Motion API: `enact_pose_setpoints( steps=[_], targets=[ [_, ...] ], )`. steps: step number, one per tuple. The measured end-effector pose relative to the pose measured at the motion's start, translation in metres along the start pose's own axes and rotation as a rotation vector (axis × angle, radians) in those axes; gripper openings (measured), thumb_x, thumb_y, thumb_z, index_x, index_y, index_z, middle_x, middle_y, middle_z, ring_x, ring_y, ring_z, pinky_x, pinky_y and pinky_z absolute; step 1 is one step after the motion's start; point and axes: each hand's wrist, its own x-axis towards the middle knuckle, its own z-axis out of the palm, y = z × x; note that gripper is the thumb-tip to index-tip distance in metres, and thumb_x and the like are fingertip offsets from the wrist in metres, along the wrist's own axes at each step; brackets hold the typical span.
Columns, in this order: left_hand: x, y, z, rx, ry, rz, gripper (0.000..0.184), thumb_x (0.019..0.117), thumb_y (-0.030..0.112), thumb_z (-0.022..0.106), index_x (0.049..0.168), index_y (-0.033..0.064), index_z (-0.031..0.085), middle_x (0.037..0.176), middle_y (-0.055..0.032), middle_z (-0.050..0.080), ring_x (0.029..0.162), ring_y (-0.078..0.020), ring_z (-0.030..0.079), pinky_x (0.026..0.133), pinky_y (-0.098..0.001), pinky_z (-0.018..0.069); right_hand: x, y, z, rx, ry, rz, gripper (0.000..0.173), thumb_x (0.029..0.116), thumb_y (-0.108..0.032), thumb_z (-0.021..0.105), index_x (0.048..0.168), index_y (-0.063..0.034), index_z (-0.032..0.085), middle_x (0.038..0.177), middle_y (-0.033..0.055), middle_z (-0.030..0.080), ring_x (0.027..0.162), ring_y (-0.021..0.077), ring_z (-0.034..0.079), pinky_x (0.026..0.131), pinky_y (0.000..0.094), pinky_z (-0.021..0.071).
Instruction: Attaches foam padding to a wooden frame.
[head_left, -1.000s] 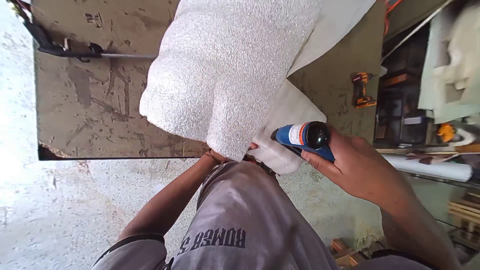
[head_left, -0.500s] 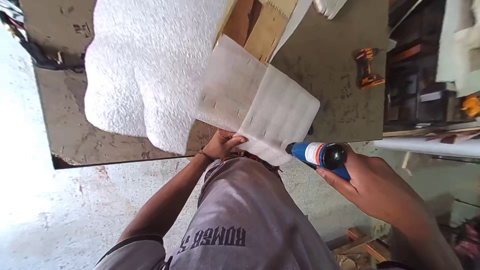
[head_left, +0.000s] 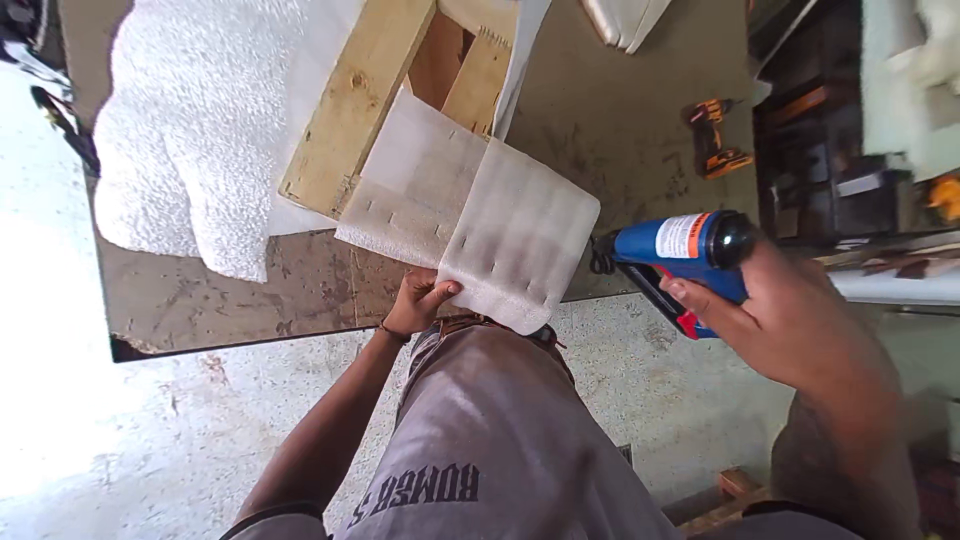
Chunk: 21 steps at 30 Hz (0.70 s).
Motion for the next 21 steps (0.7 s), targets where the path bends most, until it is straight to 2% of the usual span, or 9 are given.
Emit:
enact_pose_setpoints(
  steps=[6, 12, 17, 19, 21],
  targets=[
    [-0.013, 0.000, 0.007, 0.007, 0.078, -0.018, 0.020, 0.1017, 0.034, 0.065, 0.094, 0.0180, 0.074, 0.092, 0.0106, 0.074, 0.087, 0.0004, 0.069, 0.083, -0.0252, 0.0586, 0.025, 0.010, 0.019, -0.031, -0.082, -0.105, 0.055, 0.0992, -0.059, 0.052, 0.133, -0.0162, 0.054, 0.084, -0.0007, 0.067, 0.075, 0.0142, 0.069, 0.062, 0.0410, 0.0570],
    [-0.021, -0.004, 0.013, 0.009, 0.162, -0.056, 0.020, 0.1004, 0.036, 0.067, 0.091, 0.0198, 0.074, 0.090, 0.0107, 0.073, 0.086, -0.0004, 0.069, 0.081, -0.0255, 0.0580, 0.045, 0.021, 0.012, -0.042, -0.070, -0.132, 0.056, 0.0999, -0.058, 0.050, 0.136, -0.0153, 0.052, 0.086, 0.0012, 0.068, 0.079, 0.0162, 0.070, 0.064, 0.0427, 0.0574],
    [-0.021, -0.004, 0.019, -0.031, 0.192, -0.043, 0.015, 0.1006, 0.034, 0.067, 0.093, 0.0224, 0.074, 0.091, 0.0130, 0.073, 0.086, 0.0014, 0.068, 0.081, -0.0230, 0.0578, 0.054, 0.025, 0.015, -0.050, -0.127, -0.159, 0.056, 0.1007, -0.056, 0.052, 0.139, -0.0149, 0.049, 0.084, 0.0022, 0.067, 0.074, 0.0190, 0.069, 0.061, 0.0434, 0.0569],
    [-0.022, -0.005, 0.020, -0.044, 0.196, -0.042, 0.015, 0.1009, 0.034, 0.067, 0.094, 0.0230, 0.073, 0.091, 0.0135, 0.073, 0.086, 0.0015, 0.068, 0.081, -0.0225, 0.0578, 0.056, 0.027, 0.009, -0.065, -0.121, -0.162, 0.055, 0.1001, -0.057, 0.051, 0.137, -0.0160, 0.050, 0.081, 0.0003, 0.065, 0.071, 0.0173, 0.068, 0.059, 0.0418, 0.0555],
    [-0.023, -0.005, 0.019, -0.027, 0.207, -0.059, 0.016, 0.1013, 0.035, 0.066, 0.094, 0.0230, 0.073, 0.091, 0.0133, 0.073, 0.085, 0.0012, 0.068, 0.080, -0.0232, 0.0578, 0.059, 0.030, 0.003, -0.053, -0.093, -0.146, 0.057, 0.1002, -0.057, 0.051, 0.139, -0.0155, 0.050, 0.083, 0.0024, 0.066, 0.072, 0.0196, 0.069, 0.059, 0.0443, 0.0558]
  ],
)
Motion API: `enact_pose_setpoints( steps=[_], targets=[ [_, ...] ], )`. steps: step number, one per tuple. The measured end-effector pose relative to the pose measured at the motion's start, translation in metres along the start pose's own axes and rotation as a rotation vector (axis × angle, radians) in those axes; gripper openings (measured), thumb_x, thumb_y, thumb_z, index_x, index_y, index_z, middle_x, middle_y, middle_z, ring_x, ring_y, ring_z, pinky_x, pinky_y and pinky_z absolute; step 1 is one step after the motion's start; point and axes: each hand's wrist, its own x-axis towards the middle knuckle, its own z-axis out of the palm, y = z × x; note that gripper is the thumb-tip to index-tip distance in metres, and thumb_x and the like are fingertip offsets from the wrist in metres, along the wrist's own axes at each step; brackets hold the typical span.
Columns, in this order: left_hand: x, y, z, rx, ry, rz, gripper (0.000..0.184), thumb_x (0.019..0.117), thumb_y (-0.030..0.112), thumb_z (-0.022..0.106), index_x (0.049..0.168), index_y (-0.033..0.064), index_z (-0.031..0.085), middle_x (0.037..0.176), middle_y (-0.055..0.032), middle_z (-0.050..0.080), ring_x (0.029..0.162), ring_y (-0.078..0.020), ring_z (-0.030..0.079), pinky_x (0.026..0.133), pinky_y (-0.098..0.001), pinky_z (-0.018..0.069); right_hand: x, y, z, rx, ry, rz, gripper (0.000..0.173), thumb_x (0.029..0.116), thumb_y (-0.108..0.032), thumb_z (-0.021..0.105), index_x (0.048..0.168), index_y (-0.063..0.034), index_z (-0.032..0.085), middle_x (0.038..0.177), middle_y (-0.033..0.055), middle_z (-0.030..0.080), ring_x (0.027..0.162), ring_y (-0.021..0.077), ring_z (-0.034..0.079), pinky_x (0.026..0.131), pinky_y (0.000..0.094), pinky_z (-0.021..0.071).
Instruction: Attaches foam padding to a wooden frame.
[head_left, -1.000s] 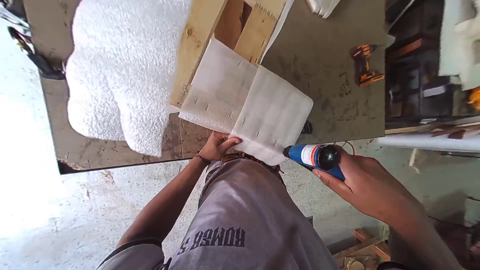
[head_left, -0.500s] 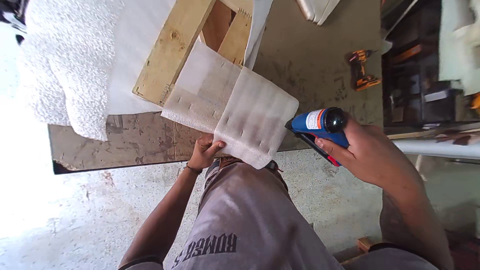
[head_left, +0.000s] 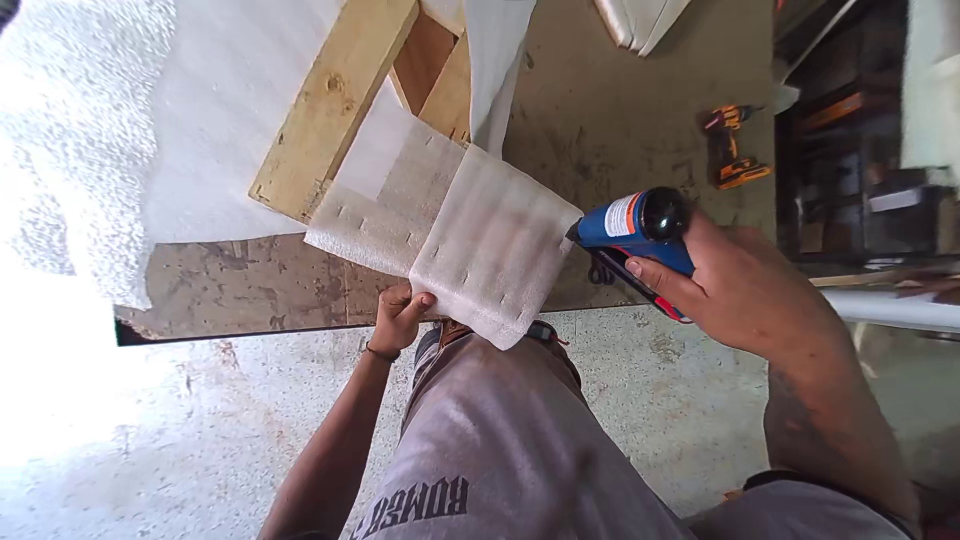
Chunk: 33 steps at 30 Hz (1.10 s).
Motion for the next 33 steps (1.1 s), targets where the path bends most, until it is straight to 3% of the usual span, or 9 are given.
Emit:
enact_pose_setpoints(
  steps=[8, 14, 18, 21, 24, 27, 28, 30, 33],
  targets=[
    [-0.002, 0.001, -0.003, 0.039, 0.005, -0.050, 0.016, 0.1003, 0.035, 0.067, 0.091, 0.0244, 0.072, 0.089, 0.0142, 0.072, 0.085, 0.0012, 0.068, 0.081, -0.0235, 0.0577, 0.007, 0.018, -0.001, 0.052, -0.006, 0.015, 0.056, 0.1001, -0.058, 0.052, 0.139, -0.0180, 0.050, 0.081, -0.0004, 0.065, 0.069, 0.0158, 0.067, 0.056, 0.0413, 0.0555],
    [-0.006, 0.034, -0.020, 0.101, -0.057, -0.192, 0.014, 0.0981, 0.034, 0.071, 0.095, 0.0216, 0.075, 0.091, 0.0103, 0.075, 0.083, -0.0020, 0.070, 0.080, -0.0248, 0.0600, -0.031, 0.074, 0.012, 0.271, 0.121, 0.267, 0.058, 0.0982, -0.061, 0.053, 0.142, -0.0242, 0.047, 0.091, 0.0001, 0.070, 0.070, 0.0143, 0.071, 0.062, 0.0462, 0.0625],
    [-0.019, 0.063, -0.046, 0.167, -0.118, -0.260, 0.014, 0.0959, 0.036, 0.073, 0.092, 0.0235, 0.076, 0.094, 0.0086, 0.075, 0.084, -0.0046, 0.071, 0.079, -0.0258, 0.0610, -0.034, 0.149, 0.086, 0.342, 0.115, 0.487, 0.050, 0.0989, -0.051, 0.062, 0.138, -0.0219, 0.052, 0.093, 0.0130, 0.071, 0.075, 0.0295, 0.072, 0.068, 0.0601, 0.0595],
    [-0.025, 0.075, -0.057, 0.136, -0.140, -0.278, 0.020, 0.0961, 0.043, 0.071, 0.102, 0.0253, 0.077, 0.105, 0.0093, 0.076, 0.095, -0.0041, 0.071, 0.086, -0.0249, 0.0594, -0.027, 0.221, 0.171, 0.348, 0.211, 0.583, 0.048, 0.0964, -0.032, 0.070, 0.138, -0.0108, 0.058, 0.126, 0.0250, 0.061, 0.110, 0.0441, 0.064, 0.089, 0.0698, 0.0516],
    [-0.029, 0.080, -0.041, 0.064, -0.153, -0.295, 0.041, 0.0903, 0.059, 0.071, 0.119, 0.0296, 0.073, 0.117, 0.0132, 0.073, 0.109, -0.0017, 0.066, 0.096, -0.0254, 0.0552, -0.026, 0.272, 0.251, 0.319, 0.333, 0.684, 0.056, 0.0917, -0.017, 0.068, 0.146, -0.0123, 0.055, 0.146, 0.0297, 0.047, 0.117, 0.0510, 0.059, 0.090, 0.0708, 0.0522],
    [-0.043, 0.082, 0.000, -0.106, -0.124, -0.420, 0.066, 0.0789, 0.055, 0.084, 0.136, 0.0308, 0.060, 0.128, 0.0134, 0.069, 0.119, -0.0027, 0.064, 0.104, -0.0278, 0.0538, -0.020, 0.291, 0.309, 0.221, 0.446, 0.727, 0.045, 0.0929, -0.023, 0.063, 0.137, -0.0164, 0.064, 0.147, 0.0265, 0.049, 0.122, 0.0481, 0.058, 0.093, 0.0672, 0.0516],
    [-0.046, 0.084, 0.016, -0.159, -0.118, -0.455, 0.064, 0.0779, 0.051, 0.086, 0.133, 0.0310, 0.063, 0.126, 0.0132, 0.071, 0.116, -0.0023, 0.065, 0.103, -0.0272, 0.0548, -0.016, 0.285, 0.319, 0.209, 0.444, 0.711, 0.040, 0.0945, -0.028, 0.061, 0.132, -0.0163, 0.068, 0.146, 0.0245, 0.051, 0.127, 0.0476, 0.054, 0.099, 0.0682, 0.0469],
    [-0.051, 0.087, 0.046, -0.222, -0.125, -0.492, 0.051, 0.0804, 0.048, 0.085, 0.126, 0.0308, 0.070, 0.117, 0.0134, 0.075, 0.108, -0.0001, 0.069, 0.097, -0.0238, 0.0575, -0.009, 0.263, 0.330, 0.224, 0.373, 0.665, 0.039, 0.0987, -0.038, 0.057, 0.125, -0.0136, 0.071, 0.141, 0.0217, 0.057, 0.132, 0.0466, 0.050, 0.106, 0.0698, 0.0397],
    [-0.052, 0.083, 0.074, -0.309, -0.186, -0.378, 0.045, 0.0936, 0.042, 0.074, 0.135, 0.0287, 0.065, 0.124, 0.0101, 0.073, 0.113, -0.0025, 0.068, 0.100, -0.0259, 0.0564, 0.008, 0.239, 0.349, 0.281, 0.160, 0.731, 0.048, 0.0989, -0.049, 0.057, 0.126, -0.0121, 0.068, 0.136, 0.0223, 0.058, 0.124, 0.0443, 0.057, 0.097, 0.0658, 0.0494]
  ],
)
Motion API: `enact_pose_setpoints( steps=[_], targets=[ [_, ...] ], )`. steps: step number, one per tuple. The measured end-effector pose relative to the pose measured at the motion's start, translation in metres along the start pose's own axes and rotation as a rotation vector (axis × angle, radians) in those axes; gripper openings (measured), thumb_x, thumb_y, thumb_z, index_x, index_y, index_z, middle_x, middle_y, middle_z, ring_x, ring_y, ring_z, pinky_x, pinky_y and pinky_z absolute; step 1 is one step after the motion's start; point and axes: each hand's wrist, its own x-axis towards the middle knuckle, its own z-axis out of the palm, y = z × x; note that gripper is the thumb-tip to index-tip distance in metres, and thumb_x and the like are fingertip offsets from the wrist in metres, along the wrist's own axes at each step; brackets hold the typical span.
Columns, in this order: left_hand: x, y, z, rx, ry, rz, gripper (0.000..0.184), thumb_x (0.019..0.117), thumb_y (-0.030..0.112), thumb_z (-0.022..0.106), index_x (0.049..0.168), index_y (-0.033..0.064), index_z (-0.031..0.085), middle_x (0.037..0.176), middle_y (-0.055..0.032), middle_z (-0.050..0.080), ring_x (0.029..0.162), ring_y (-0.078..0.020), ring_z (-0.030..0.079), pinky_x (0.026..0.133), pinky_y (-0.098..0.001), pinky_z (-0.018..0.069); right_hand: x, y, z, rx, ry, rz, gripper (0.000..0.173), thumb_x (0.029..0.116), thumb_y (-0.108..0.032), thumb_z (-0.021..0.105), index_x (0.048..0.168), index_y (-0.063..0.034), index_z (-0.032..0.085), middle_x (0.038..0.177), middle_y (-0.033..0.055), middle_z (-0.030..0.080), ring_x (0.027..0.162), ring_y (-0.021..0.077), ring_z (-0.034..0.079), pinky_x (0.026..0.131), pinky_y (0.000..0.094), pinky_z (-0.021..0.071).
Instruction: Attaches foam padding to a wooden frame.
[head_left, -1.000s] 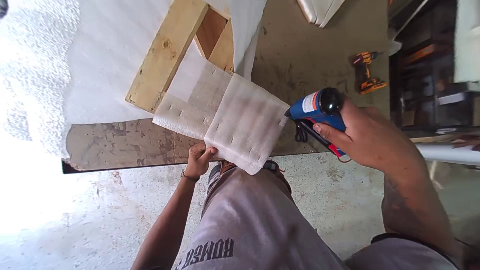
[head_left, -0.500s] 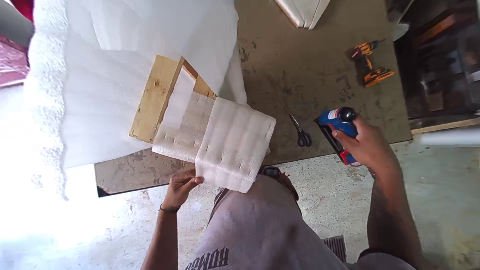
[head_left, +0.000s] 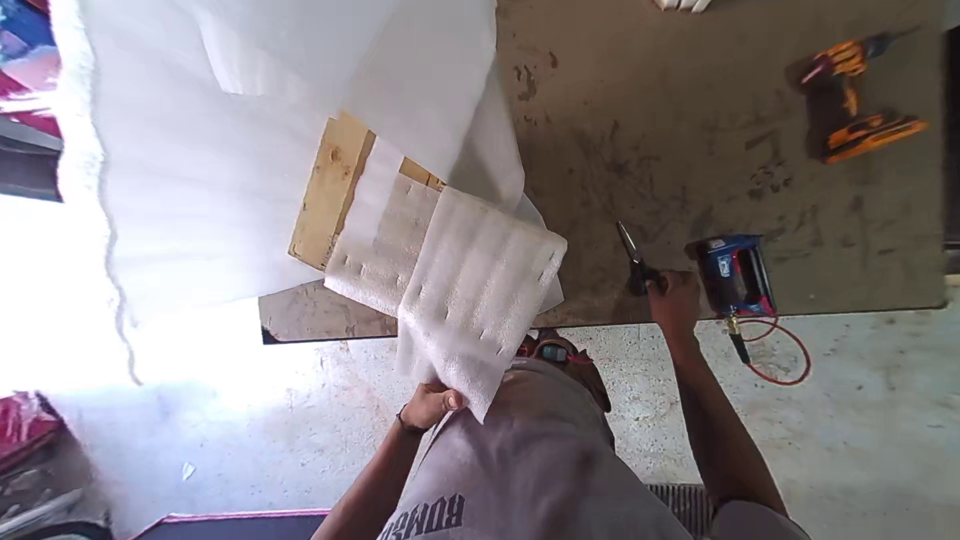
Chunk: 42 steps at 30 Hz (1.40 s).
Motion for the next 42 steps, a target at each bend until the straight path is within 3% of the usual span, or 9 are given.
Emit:
enact_pose_setpoints(
  steps=[5, 9, 12, 16, 19, 23, 26, 31, 42],
  targets=[
    [-0.009, 0.006, 0.010, 0.003, 0.156, 0.083, 0.026, 0.0969, 0.025, 0.073, 0.123, 0.0243, 0.072, 0.111, 0.0081, 0.077, 0.100, -0.0019, 0.072, 0.092, -0.0241, 0.0594, 0.000, -0.006, 0.011, 0.054, 0.005, 0.046, 0.054, 0.0950, -0.053, 0.066, 0.127, -0.0097, 0.064, 0.129, 0.0265, 0.058, 0.105, 0.0463, 0.064, 0.083, 0.0673, 0.0534],
    [-0.018, 0.008, 0.001, -0.011, 0.107, 0.062, 0.032, 0.0967, 0.024, 0.073, 0.128, 0.0251, 0.069, 0.116, 0.0073, 0.075, 0.105, -0.0040, 0.070, 0.095, -0.0269, 0.0587, -0.016, -0.019, 0.020, -0.012, 0.034, 0.014, 0.054, 0.0909, -0.056, 0.070, 0.122, -0.0117, 0.068, 0.142, 0.0238, 0.051, 0.123, 0.0493, 0.054, 0.088, 0.0693, 0.0519],
    [-0.015, 0.004, -0.011, -0.012, -0.010, 0.039, 0.028, 0.0967, 0.028, 0.073, 0.124, 0.0246, 0.071, 0.112, 0.0078, 0.076, 0.102, -0.0033, 0.071, 0.093, -0.0263, 0.0592, -0.028, -0.031, 0.024, -0.021, -0.079, 0.111, 0.052, 0.0873, -0.050, 0.075, 0.111, -0.0040, 0.071, 0.135, 0.0305, 0.054, 0.119, 0.0541, 0.055, 0.087, 0.0738, 0.0497],
    [-0.008, 0.020, -0.016, -0.009, -0.164, -0.039, 0.021, 0.1003, 0.027, 0.068, 0.120, 0.0218, 0.072, 0.108, 0.0040, 0.077, 0.098, -0.0085, 0.073, 0.093, -0.0323, 0.0606, -0.090, -0.045, 0.002, 0.533, -0.312, 0.245, 0.041, 0.1051, -0.036, 0.055, 0.119, 0.0008, 0.067, 0.101, 0.0162, 0.072, 0.083, 0.0250, 0.073, 0.078, 0.0448, 0.0623],
    [-0.006, 0.026, -0.023, -0.062, -0.231, -0.078, 0.020, 0.1040, 0.024, 0.062, 0.115, 0.0109, 0.072, 0.099, -0.0047, 0.077, 0.089, -0.0167, 0.074, 0.087, -0.0380, 0.0626, -0.181, -0.079, -0.030, 0.798, -0.071, -0.022, 0.031, 0.1011, -0.022, 0.062, 0.123, -0.0010, 0.068, 0.107, 0.0119, 0.073, 0.082, 0.0210, 0.073, 0.073, 0.0410, 0.0645],
    [-0.003, 0.017, -0.018, -0.241, -0.313, -0.098, 0.027, 0.1071, 0.026, 0.056, 0.113, 0.0039, 0.070, 0.094, -0.0120, 0.075, 0.083, -0.0226, 0.074, 0.082, -0.0426, 0.0625, -0.300, -0.104, -0.089, 0.415, 0.367, -0.566, 0.032, 0.0881, -0.028, 0.080, 0.106, -0.0036, 0.071, 0.115, 0.0157, 0.065, 0.103, 0.0197, 0.065, 0.084, 0.0344, 0.0589],
    [-0.001, 0.022, -0.011, -0.307, -0.362, -0.103, 0.031, 0.1085, 0.029, 0.053, 0.112, 0.0031, 0.069, 0.089, -0.0120, 0.074, 0.078, -0.0226, 0.073, 0.078, -0.0419, 0.0623, -0.343, -0.115, -0.116, 0.225, 0.441, -0.613, 0.045, 0.0834, -0.038, 0.085, 0.111, -0.0071, 0.067, 0.117, 0.0153, 0.062, 0.105, 0.0203, 0.063, 0.085, 0.0350, 0.0574],
    [0.002, 0.035, -0.001, -0.327, -0.391, -0.084, 0.035, 0.1099, 0.030, 0.049, 0.110, -0.0007, 0.066, 0.079, -0.0138, 0.070, 0.069, -0.0237, 0.070, 0.073, -0.0413, 0.0614, -0.345, -0.127, -0.116, -0.074, 0.485, -0.536, 0.058, 0.0795, -0.056, 0.081, 0.113, -0.0107, 0.069, 0.120, 0.0180, 0.063, 0.107, 0.0327, 0.063, 0.083, 0.0509, 0.0563],
    [0.001, 0.036, -0.006, -0.243, -0.412, -0.069, 0.032, 0.1105, 0.024, 0.048, 0.111, -0.0021, 0.066, 0.079, -0.0143, 0.071, 0.069, -0.0233, 0.069, 0.075, -0.0410, 0.0613, -0.285, -0.193, -0.103, -0.070, 0.448, -0.649, 0.058, 0.0805, -0.060, 0.079, 0.110, -0.0105, 0.070, 0.116, 0.0132, 0.063, 0.106, 0.0274, 0.062, 0.088, 0.0465, 0.0563]
  ],
)
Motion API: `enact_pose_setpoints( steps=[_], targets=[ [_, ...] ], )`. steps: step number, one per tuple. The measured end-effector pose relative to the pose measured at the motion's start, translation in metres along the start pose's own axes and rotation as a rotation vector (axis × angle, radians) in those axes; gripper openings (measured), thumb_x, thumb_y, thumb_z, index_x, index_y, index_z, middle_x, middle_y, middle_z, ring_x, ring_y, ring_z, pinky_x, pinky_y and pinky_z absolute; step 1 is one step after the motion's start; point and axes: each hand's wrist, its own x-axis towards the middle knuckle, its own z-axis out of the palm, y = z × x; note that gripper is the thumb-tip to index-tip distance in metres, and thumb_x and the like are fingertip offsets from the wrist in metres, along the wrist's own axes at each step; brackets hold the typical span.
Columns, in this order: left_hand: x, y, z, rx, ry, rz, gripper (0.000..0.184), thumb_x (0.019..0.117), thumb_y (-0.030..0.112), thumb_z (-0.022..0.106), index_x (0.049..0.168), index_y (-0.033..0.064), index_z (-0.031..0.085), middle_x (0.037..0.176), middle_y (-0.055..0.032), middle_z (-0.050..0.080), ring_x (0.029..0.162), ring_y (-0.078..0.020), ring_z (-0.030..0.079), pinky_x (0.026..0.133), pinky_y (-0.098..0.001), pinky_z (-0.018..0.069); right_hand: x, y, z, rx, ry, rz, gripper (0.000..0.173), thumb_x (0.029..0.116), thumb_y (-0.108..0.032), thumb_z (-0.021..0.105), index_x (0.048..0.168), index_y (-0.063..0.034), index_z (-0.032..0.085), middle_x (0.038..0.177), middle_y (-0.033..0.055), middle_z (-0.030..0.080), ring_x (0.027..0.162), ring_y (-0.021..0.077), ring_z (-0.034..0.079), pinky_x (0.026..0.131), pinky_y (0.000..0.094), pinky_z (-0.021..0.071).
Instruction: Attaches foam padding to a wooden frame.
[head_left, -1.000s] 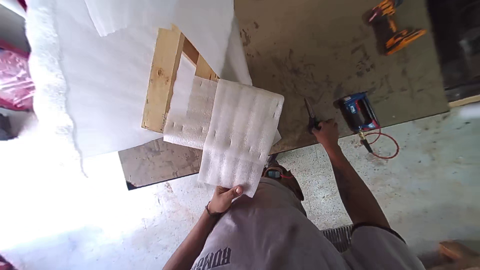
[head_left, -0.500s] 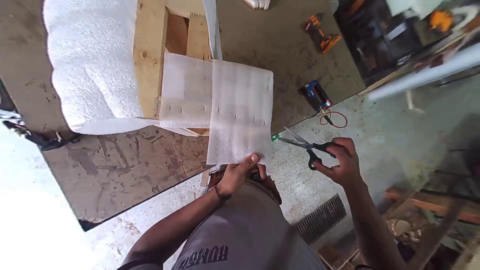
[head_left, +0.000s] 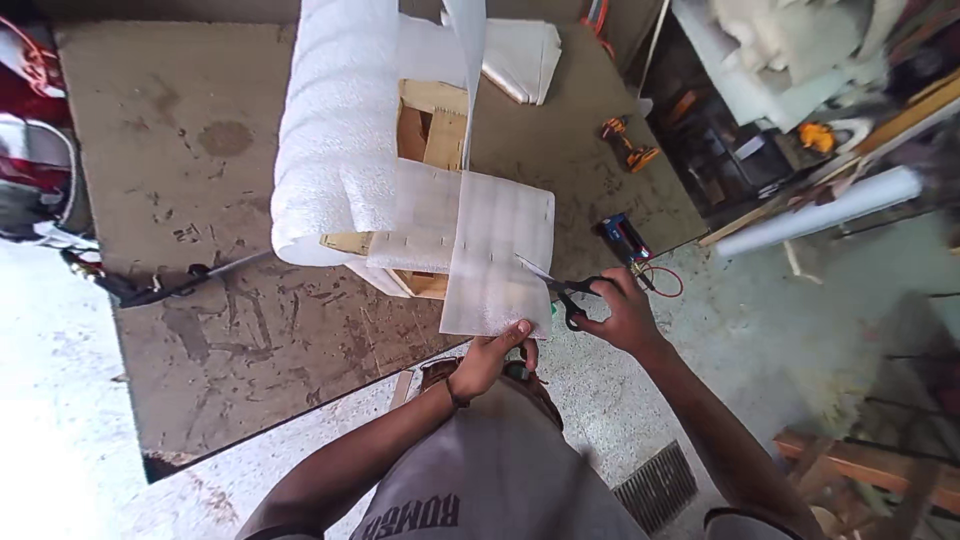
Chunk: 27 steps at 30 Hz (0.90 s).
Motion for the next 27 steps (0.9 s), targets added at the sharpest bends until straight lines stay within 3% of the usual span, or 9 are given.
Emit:
enact_pose_setpoints(
  steps=[5, 7, 12, 15, 20, 22, 25, 27],
  targets=[
    [-0.002, 0.000, -0.001, -0.002, -0.011, -0.002, 0.031, 0.1107, 0.022, 0.047, 0.111, -0.0015, 0.067, 0.079, -0.0133, 0.071, 0.070, -0.0223, 0.070, 0.077, -0.0398, 0.0610, 0.001, 0.002, -0.007, 0.066, -0.046, -0.065, 0.036, 0.0937, -0.039, 0.075, 0.107, -0.0059, 0.070, 0.108, 0.0166, 0.064, 0.098, 0.0265, 0.066, 0.084, 0.0401, 0.0589],
    [-0.003, 0.001, -0.001, -0.005, -0.006, 0.011, 0.030, 0.1106, 0.021, 0.047, 0.109, -0.0018, 0.067, 0.078, -0.0133, 0.071, 0.070, -0.0225, 0.070, 0.076, -0.0398, 0.0610, 0.002, 0.001, -0.012, 0.068, -0.054, -0.088, 0.032, 0.0952, -0.036, 0.074, 0.106, -0.0061, 0.070, 0.106, 0.0163, 0.065, 0.098, 0.0260, 0.066, 0.084, 0.0390, 0.0586],
    [-0.004, -0.001, 0.001, -0.020, -0.011, 0.005, 0.032, 0.1108, 0.022, 0.047, 0.110, -0.0021, 0.067, 0.078, -0.0138, 0.071, 0.068, -0.0227, 0.070, 0.074, -0.0398, 0.0610, 0.023, -0.013, -0.008, -0.016, -0.092, -0.081, 0.050, 0.0873, -0.054, 0.075, 0.110, -0.0094, 0.070, 0.115, 0.0143, 0.063, 0.105, 0.0285, 0.063, 0.086, 0.0449, 0.0566],
    [-0.004, -0.003, 0.001, -0.048, 0.006, 0.010, 0.032, 0.1108, 0.023, 0.047, 0.110, -0.0031, 0.066, 0.077, -0.0151, 0.070, 0.067, -0.0231, 0.069, 0.073, -0.0401, 0.0607, 0.043, -0.032, 0.000, -0.031, -0.079, -0.095, 0.055, 0.0847, -0.057, 0.076, 0.108, -0.0076, 0.069, 0.114, 0.0144, 0.060, 0.103, 0.0294, 0.061, 0.084, 0.0459, 0.0558],
    [-0.010, -0.004, 0.000, -0.091, 0.006, 0.022, 0.031, 0.1108, 0.022, 0.047, 0.113, -0.0032, 0.065, 0.079, -0.0162, 0.071, 0.065, -0.0230, 0.069, 0.068, -0.0377, 0.0602, 0.049, -0.039, -0.003, -0.034, -0.121, -0.136, 0.040, 0.0959, -0.045, 0.070, 0.109, -0.0066, 0.071, 0.111, 0.0155, 0.062, 0.101, 0.0293, 0.064, 0.086, 0.0453, 0.0568],
    [-0.012, -0.005, -0.001, -0.108, 0.002, 0.027, 0.031, 0.1109, 0.022, 0.047, 0.112, -0.0031, 0.065, 0.078, -0.0160, 0.071, 0.064, -0.0231, 0.069, 0.067, -0.0375, 0.0602, 0.051, -0.042, -0.004, -0.039, -0.123, -0.145, 0.041, 0.0945, -0.045, 0.072, 0.109, -0.0068, 0.071, 0.112, 0.0153, 0.062, 0.102, 0.0289, 0.064, 0.086, 0.0448, 0.0566],
    [-0.013, -0.005, 0.000, -0.122, 0.000, 0.018, 0.032, 0.1110, 0.022, 0.047, 0.110, -0.0035, 0.066, 0.077, -0.0154, 0.070, 0.064, -0.0228, 0.068, 0.067, -0.0376, 0.0601, 0.062, -0.056, 0.000, -0.070, -0.141, -0.152, 0.056, 0.0859, -0.054, 0.075, 0.114, -0.0060, 0.068, 0.119, 0.0172, 0.060, 0.108, 0.0320, 0.062, 0.087, 0.0487, 0.0561],
    [-0.015, -0.004, 0.001, -0.126, 0.001, 0.010, 0.033, 0.1111, 0.023, 0.046, 0.110, -0.0033, 0.066, 0.075, -0.0145, 0.070, 0.064, -0.0217, 0.068, 0.067, -0.0366, 0.0596, 0.070, -0.066, 0.005, -0.081, -0.150, -0.170, 0.056, 0.0821, -0.049, 0.079, 0.114, -0.0054, 0.066, 0.119, 0.0180, 0.059, 0.106, 0.0335, 0.062, 0.086, 0.0503, 0.0559]
  ],
)
